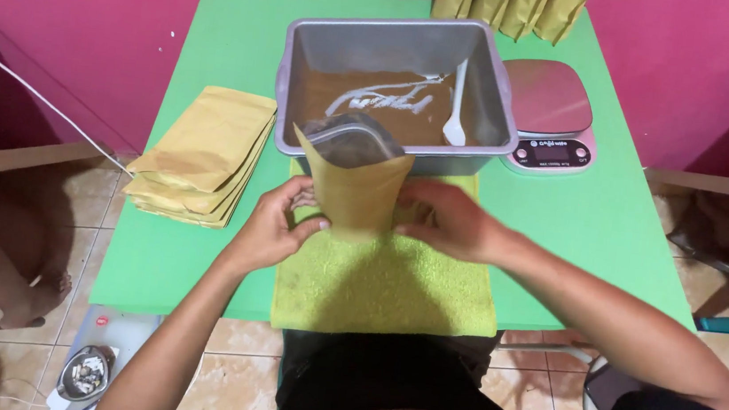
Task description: The person opens a paper bag and fills it with ground coffee from a tray using a spoon, occasionally placing the bag on a scale.
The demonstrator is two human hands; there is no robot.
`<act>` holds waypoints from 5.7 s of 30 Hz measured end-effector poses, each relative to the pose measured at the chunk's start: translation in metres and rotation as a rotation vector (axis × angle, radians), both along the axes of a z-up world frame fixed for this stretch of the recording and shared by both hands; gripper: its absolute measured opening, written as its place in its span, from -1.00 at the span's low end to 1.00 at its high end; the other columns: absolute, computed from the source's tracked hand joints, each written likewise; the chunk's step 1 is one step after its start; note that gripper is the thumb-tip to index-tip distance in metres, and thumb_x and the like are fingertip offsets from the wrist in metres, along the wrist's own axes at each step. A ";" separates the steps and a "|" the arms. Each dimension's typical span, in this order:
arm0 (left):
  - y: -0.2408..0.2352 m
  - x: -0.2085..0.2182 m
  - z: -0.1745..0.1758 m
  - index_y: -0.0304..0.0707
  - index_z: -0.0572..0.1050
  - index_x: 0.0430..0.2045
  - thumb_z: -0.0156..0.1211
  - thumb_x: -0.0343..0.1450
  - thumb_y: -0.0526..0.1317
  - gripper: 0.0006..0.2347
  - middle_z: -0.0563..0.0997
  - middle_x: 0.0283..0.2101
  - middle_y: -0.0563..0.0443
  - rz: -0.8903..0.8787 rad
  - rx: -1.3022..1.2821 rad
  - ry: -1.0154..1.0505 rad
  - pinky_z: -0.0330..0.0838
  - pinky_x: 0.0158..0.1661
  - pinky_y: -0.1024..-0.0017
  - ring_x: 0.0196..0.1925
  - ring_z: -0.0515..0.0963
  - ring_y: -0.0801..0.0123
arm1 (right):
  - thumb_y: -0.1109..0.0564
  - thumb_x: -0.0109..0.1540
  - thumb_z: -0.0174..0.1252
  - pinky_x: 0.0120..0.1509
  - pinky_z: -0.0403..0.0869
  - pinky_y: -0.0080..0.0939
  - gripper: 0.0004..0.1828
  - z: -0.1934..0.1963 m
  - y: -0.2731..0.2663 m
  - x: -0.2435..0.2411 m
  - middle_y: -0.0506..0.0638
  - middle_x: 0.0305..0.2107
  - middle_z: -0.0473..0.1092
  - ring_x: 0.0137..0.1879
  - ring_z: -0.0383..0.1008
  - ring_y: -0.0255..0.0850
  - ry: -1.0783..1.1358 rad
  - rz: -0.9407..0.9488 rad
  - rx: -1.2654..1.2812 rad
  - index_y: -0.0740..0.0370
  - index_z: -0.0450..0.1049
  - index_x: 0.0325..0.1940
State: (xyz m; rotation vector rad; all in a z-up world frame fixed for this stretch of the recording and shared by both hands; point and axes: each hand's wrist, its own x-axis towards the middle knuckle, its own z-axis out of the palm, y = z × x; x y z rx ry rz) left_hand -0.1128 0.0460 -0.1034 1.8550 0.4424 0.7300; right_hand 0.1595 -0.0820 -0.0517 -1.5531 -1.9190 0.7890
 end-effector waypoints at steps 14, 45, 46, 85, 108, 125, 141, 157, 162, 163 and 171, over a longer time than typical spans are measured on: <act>-0.024 0.019 0.016 -0.39 0.59 -0.31 0.26 0.36 -0.53 -0.88 0.69 -0.39 -0.22 0.070 0.097 -0.030 0.57 -0.16 0.16 -0.30 0.70 0.14 | 0.25 0.24 0.27 -0.21 0.51 -0.12 -0.91 -0.015 -0.010 0.019 0.08 -0.51 0.50 -0.38 0.51 -0.16 0.157 -0.109 0.119 0.25 0.60 -0.17; 0.020 0.081 -0.048 -0.36 0.54 -0.06 -0.07 0.42 0.29 -0.39 0.60 -0.10 -0.17 -0.115 0.771 -0.221 0.56 -0.06 0.19 -0.07 0.65 -0.01 | -0.22 0.34 0.13 0.35 0.37 0.02 -0.45 -0.079 0.008 0.024 0.11 0.03 0.46 0.18 0.45 0.06 0.322 0.043 0.428 0.21 0.50 0.23; 0.020 0.081 -0.048 -0.36 0.54 -0.06 -0.07 0.42 0.29 -0.39 0.60 -0.10 -0.17 -0.113 0.768 -0.220 0.56 -0.06 0.19 -0.07 0.65 -0.01 | -0.22 0.34 0.13 0.35 0.37 0.02 -0.45 -0.092 0.013 0.032 0.11 0.03 0.46 0.18 0.45 0.06 0.323 0.044 0.425 0.21 0.50 0.23; 0.010 0.080 -0.035 -0.48 0.55 -0.08 0.42 0.34 -0.18 -0.63 0.58 -0.05 -0.30 0.002 0.805 -0.338 0.55 -0.07 0.05 -0.09 0.63 -0.21 | -0.16 0.39 0.02 0.43 0.26 0.07 -0.44 -0.085 0.007 0.025 0.21 0.13 0.37 0.29 0.38 0.11 0.330 -0.010 0.530 0.38 0.43 0.22; 0.013 0.076 -0.032 -0.53 0.47 0.12 0.05 0.50 -0.03 -0.54 0.57 0.11 -0.36 -0.073 0.766 -0.313 0.43 0.13 -0.04 0.10 0.57 -0.28 | 0.00 0.25 0.25 0.39 0.32 0.13 -0.40 -0.082 0.006 0.025 0.25 0.13 0.40 0.27 0.41 0.15 0.273 -0.042 0.572 0.40 0.40 0.29; 0.005 0.072 -0.029 -0.52 0.45 0.02 0.53 0.27 -0.11 -0.45 0.64 -0.12 -0.32 -0.153 0.501 -0.183 0.58 -0.05 -0.03 -0.08 0.66 -0.15 | 0.07 0.06 0.55 0.14 0.52 0.31 -0.28 -0.069 -0.001 0.018 0.35 -0.06 0.51 0.10 0.55 0.26 0.403 -0.169 0.231 0.41 0.27 0.09; 0.003 0.069 0.002 -0.37 0.49 0.02 0.69 -0.02 0.00 -0.25 0.66 0.01 -0.26 -0.161 0.121 0.343 0.52 0.14 -0.02 0.12 0.61 -0.14 | 0.07 0.12 0.36 0.37 0.34 0.38 -0.15 -0.024 -0.017 0.056 0.38 0.14 0.41 0.22 0.43 0.24 0.233 0.105 0.165 0.35 0.23 0.43; 0.001 0.054 0.015 -0.58 0.38 0.10 0.61 0.12 -0.05 -0.25 0.53 0.19 -0.39 -0.285 0.272 0.364 0.41 0.16 0.16 0.21 0.52 -0.11 | 0.18 0.32 0.32 -0.02 0.52 -0.21 -0.84 0.009 -0.058 0.097 0.06 -0.27 0.55 -0.16 0.52 -0.21 -0.140 -0.047 0.030 0.32 0.59 -0.07; -0.014 0.038 0.023 -0.39 0.59 -0.29 0.31 0.45 -0.32 -0.91 0.68 -0.29 -0.13 -0.131 0.333 0.495 0.39 -0.25 0.17 -0.26 0.64 0.04 | 0.22 0.25 0.39 0.09 0.52 -0.11 -0.41 -0.003 -0.048 0.074 0.18 -0.08 0.53 -0.12 0.59 -0.11 -0.114 0.074 0.080 0.40 0.38 0.32; -0.013 0.038 0.017 -0.39 0.59 -0.29 0.31 0.45 -0.32 -0.91 0.68 -0.29 -0.13 -0.133 0.335 0.496 0.39 -0.25 0.17 -0.26 0.64 0.04 | 0.22 0.25 0.39 0.09 0.52 -0.11 -0.41 -0.005 -0.043 0.068 0.18 -0.08 0.53 -0.12 0.59 -0.11 -0.113 0.072 0.082 0.40 0.38 0.32; -0.018 0.044 0.002 -0.32 0.63 -0.34 0.19 0.45 -0.46 -0.90 0.67 -0.43 -0.03 -0.074 0.337 0.296 0.36 -0.36 0.38 -0.52 0.51 0.30 | 0.32 0.33 0.24 0.04 0.57 -0.23 -0.81 -0.032 -0.014 0.041 0.05 -0.20 0.58 -0.08 0.59 -0.21 0.046 0.093 0.027 0.28 0.53 0.03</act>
